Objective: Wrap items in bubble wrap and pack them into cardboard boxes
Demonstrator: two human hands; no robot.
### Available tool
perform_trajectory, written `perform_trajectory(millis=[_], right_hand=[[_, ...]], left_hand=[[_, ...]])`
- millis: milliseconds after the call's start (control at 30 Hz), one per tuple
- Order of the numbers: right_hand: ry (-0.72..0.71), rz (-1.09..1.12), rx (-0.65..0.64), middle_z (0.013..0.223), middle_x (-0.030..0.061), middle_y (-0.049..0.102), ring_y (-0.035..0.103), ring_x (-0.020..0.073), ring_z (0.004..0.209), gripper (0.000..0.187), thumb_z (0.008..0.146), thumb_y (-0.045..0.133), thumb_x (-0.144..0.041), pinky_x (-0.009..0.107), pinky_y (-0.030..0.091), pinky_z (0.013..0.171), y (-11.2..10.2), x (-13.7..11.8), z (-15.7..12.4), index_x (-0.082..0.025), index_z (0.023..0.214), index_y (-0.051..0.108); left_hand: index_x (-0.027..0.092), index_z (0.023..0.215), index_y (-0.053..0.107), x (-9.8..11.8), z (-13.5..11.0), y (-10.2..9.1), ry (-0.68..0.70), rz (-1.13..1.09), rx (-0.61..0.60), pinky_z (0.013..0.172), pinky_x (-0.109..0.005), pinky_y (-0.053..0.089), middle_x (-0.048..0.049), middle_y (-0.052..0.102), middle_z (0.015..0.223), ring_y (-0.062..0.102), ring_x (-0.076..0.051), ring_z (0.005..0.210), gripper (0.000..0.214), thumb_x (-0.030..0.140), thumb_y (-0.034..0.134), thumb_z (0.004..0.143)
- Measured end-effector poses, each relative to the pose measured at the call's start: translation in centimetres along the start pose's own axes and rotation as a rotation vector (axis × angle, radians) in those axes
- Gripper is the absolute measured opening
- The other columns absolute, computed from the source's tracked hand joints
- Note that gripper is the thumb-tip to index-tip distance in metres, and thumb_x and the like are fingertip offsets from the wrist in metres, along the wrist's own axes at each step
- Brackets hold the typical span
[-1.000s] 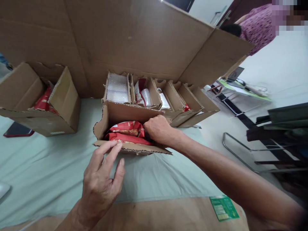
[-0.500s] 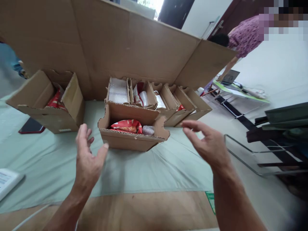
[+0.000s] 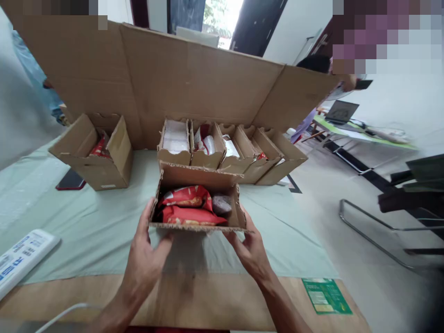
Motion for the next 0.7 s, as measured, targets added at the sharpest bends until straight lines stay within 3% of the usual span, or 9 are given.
perform_trajectory(millis=[100, 200, 267, 333, 433, 500, 600, 700], right_hand=[[-0.039, 0.014, -0.031, 0.157, 0.0106, 0.048, 0.045, 0.0312, 0.146, 0.068, 0.095, 0.063, -0.040, 0.050, 0.041, 0.119, 1.4, -2.4, -1.0, -0.027, 0.157, 0.039], [-0.129, 0.038, -0.108, 0.157, 0.0113, 0.049, 0.045, 0.0309, 0.146, 0.067, 0.095, 0.064, -0.038, 0.050, 0.038, 0.121, 4.1, -5.2, 1.6, -0.025, 0.156, 0.040], [-0.163, 0.073, -0.114, 0.157, 0.0120, 0.049, 0.045, 0.0306, 0.146, 0.067, 0.094, 0.064, -0.038, 0.051, 0.036, 0.122, 4.6, -5.9, 3.7, -0.023, 0.156, 0.041], [-0.147, 0.106, -0.086, 0.158, 0.0110, 0.048, 0.044, 0.0307, 0.147, 0.067, 0.094, 0.065, -0.041, 0.051, 0.036, 0.122, 3.7, -5.2, 4.6, -0.024, 0.154, 0.043], [-0.063, 0.162, -0.042, 0.158, 0.0094, 0.049, 0.043, 0.0309, 0.147, 0.066, 0.093, 0.066, -0.045, 0.052, 0.035, 0.122, 1.6, -2.5, 3.7, -0.027, 0.154, 0.045], [-0.017, 0.198, -0.050, 0.157, 0.0098, 0.049, 0.043, 0.0311, 0.147, 0.066, 0.093, 0.066, -0.047, 0.052, 0.033, 0.123, 1.2, -0.9, 2.5, -0.027, 0.153, 0.046], [-0.008, 0.246, -0.131, 0.158, 0.0101, 0.048, 0.041, 0.0314, 0.149, 0.068, 0.092, 0.066, -0.052, 0.053, 0.031, 0.124, 3.5, -0.1, 2.4, -0.026, 0.152, 0.047], [-0.046, 0.355, -0.270, 0.158, 0.0094, 0.048, 0.041, 0.0306, 0.148, 0.073, 0.089, 0.067, -0.057, 0.051, 0.031, 0.124, 8.6, -1.1, 4.9, -0.026, 0.152, 0.046]], left_hand=[[0.030, 0.150, 0.043, -1.3, -2.9, -3.5, -0.090, -0.023, 0.082, 0.125, -0.050, 0.031, -0.0070, 0.054, 0.150, 0.048, -0.030, 0.143, 0.068, 0.037, 0.067, 0.087], [0.029, 0.145, 0.047, -1.1, -2.6, -6.6, -0.094, -0.073, 0.170, 0.118, -0.050, 0.042, -0.0067, 0.062, 0.140, 0.056, -0.030, 0.136, 0.061, 0.037, 0.068, 0.088], [0.029, 0.149, 0.043, -0.1, -1.3, -6.6, -0.040, -0.094, 0.164, 0.120, -0.050, 0.040, -0.0072, 0.058, 0.147, 0.052, -0.030, 0.139, 0.067, 0.032, 0.069, 0.088], [0.029, 0.154, 0.035, 0.7, -0.5, -5.1, 0.015, -0.091, 0.114, 0.124, -0.051, 0.033, -0.0085, 0.049, 0.156, 0.045, -0.029, 0.145, 0.075, 0.030, 0.069, 0.087], [0.028, 0.159, 0.027, 0.2, -1.3, -2.2, 0.024, -0.018, 0.031, 0.127, -0.051, 0.025, -0.0099, 0.039, 0.163, 0.035, -0.029, 0.152, 0.080, 0.029, 0.065, 0.089], [0.028, 0.159, 0.026, -1.3, -2.9, -1.5, -0.011, 0.035, 0.010, 0.127, -0.051, 0.024, -0.0101, 0.038, 0.164, 0.033, -0.029, 0.153, 0.078, 0.030, 0.063, 0.091], [0.031, 0.160, 0.024, -3.5, -5.5, -3.0, -0.063, 0.084, 0.050, 0.127, -0.050, 0.025, -0.0085, 0.036, 0.165, 0.030, -0.029, 0.154, 0.078, 0.031, 0.062, 0.092], [0.031, 0.162, 0.018, -4.6, -7.3, -6.1, -0.102, 0.084, 0.141, 0.127, -0.050, 0.021, -0.0080, 0.031, 0.167, 0.027, -0.029, 0.155, 0.081, 0.033, 0.062, 0.094]])
Point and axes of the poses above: each hand's wrist, its own z-axis towards the middle knuckle, its own y-axis out of the palm, x = y × z, the point moved 10 cm from there along z, towards the middle knuckle
